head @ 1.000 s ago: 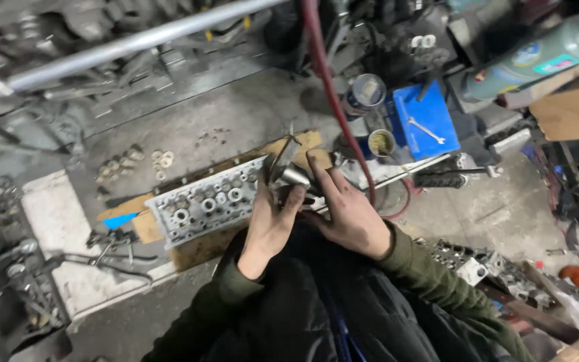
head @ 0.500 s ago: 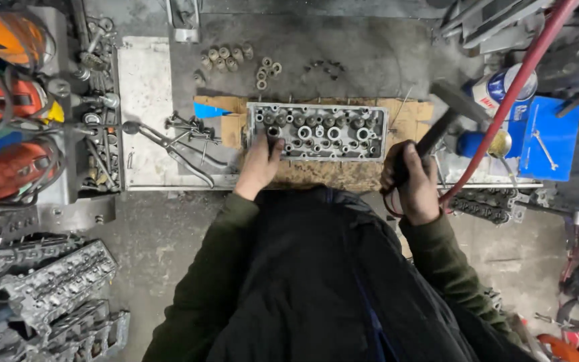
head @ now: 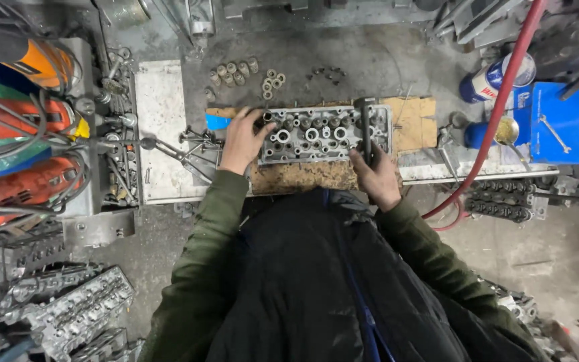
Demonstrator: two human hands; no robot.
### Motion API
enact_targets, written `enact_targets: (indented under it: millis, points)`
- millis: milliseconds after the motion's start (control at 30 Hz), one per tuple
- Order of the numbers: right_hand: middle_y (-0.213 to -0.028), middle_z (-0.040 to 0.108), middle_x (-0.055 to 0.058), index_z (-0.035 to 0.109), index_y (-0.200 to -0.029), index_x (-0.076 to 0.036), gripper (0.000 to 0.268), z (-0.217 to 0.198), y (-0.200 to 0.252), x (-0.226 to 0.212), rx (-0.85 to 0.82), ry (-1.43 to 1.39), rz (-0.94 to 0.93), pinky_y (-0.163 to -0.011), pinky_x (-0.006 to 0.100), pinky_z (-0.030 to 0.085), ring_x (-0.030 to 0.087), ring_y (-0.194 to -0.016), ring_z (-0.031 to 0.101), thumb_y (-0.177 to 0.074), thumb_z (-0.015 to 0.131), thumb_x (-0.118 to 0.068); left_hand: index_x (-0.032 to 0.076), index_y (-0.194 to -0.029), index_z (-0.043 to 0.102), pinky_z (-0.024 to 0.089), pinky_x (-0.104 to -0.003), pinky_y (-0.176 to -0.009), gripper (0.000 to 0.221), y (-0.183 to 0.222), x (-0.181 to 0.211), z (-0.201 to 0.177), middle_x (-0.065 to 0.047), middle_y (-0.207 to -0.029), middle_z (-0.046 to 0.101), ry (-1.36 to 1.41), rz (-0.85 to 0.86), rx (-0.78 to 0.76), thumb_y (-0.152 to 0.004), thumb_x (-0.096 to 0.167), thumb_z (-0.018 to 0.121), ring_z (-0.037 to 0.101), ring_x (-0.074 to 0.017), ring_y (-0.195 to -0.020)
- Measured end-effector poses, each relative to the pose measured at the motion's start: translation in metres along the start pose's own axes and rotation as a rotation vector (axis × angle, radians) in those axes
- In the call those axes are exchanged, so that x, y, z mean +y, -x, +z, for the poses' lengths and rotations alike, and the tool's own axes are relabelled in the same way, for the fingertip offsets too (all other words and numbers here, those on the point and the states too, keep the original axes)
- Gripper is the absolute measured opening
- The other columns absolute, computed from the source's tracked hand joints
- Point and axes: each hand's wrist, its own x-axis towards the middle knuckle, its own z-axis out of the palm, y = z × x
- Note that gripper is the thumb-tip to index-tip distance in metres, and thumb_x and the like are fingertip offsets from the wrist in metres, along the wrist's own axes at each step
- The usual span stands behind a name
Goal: The person works at a cluttered workbench rebuilding an engine cylinder head. They pick up small valve components from the bench, seat them into the head's chambers, and use a long metal tube as a press to compress and install the valve assemblies, working on the head one chamber at a time.
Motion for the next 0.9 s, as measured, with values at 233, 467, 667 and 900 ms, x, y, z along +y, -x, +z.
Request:
enact_targets:
  millis: [233,467,667,900]
  points:
    - [-0.072,0.058,-0.002,0.062,-0.111,-0.001,0.033,-0.004,-0.013,-0.012,0.004,0.295,-0.448,-0.051,0.025,0.045,0.008,-0.06,0.055,-0.113,0.055,-0.033,0.002,-0.126,0.07,0.054,-0.049,-0.081,0.046,-0.002,0.004,0.019,-0.019,-0.11,0.071,-0.048,-0.179,-0.152,-0.096,0.037,0.076,0.069,-0.0397,-0.095]
    - [-0.062,0.056,0.0,0.055,-0.093,-0.005,0.039,0.041,-0.028,-0.028,-0.17,0.363,-0.316,-0.041,0.029,0.049,0.011,-0.046,0.055,-0.104,0.051,-0.043,0.001,-0.119,0.072,0.053,-0.049,-0.086,0.05,-0.005,-0.01,0.036,-0.019,-0.118,0.073,-0.032,-0.094,0.016,-0.089,0.041,0.078,0.067,-0.0397,-0.107]
    - [-0.067,0.059,0.002,0.059,-0.088,-0.004,0.044,0.049,-0.008,-0.101,-0.059,0.414,-0.65,-0.047,0.032,0.047,0.013,-0.054,0.057,-0.115,0.049,-0.037,0.0,-0.116,0.075,0.053,-0.048,-0.095,0.055,0.007,-0.04,0.061,-0.022,-0.119,0.071,-0.024,-0.111,0.032,-0.089,0.048,0.079,0.066,-0.0413,-0.11]
    - [-0.057,0.061,0.023,0.066,-0.074,0.0,0.049,0.064,-0.054,0.012,-0.19,1.187,-0.524,-0.054,0.047,0.049,0.04,-0.052,0.062,-0.102,0.065,-0.04,0.003,-0.112,0.076,0.054,-0.045,-0.09,0.052,-0.005,-0.009,0.038,-0.016,-0.113,0.076,0.053,-0.192,-0.01,-0.086,0.049,0.077,0.07,-0.0376,-0.105]
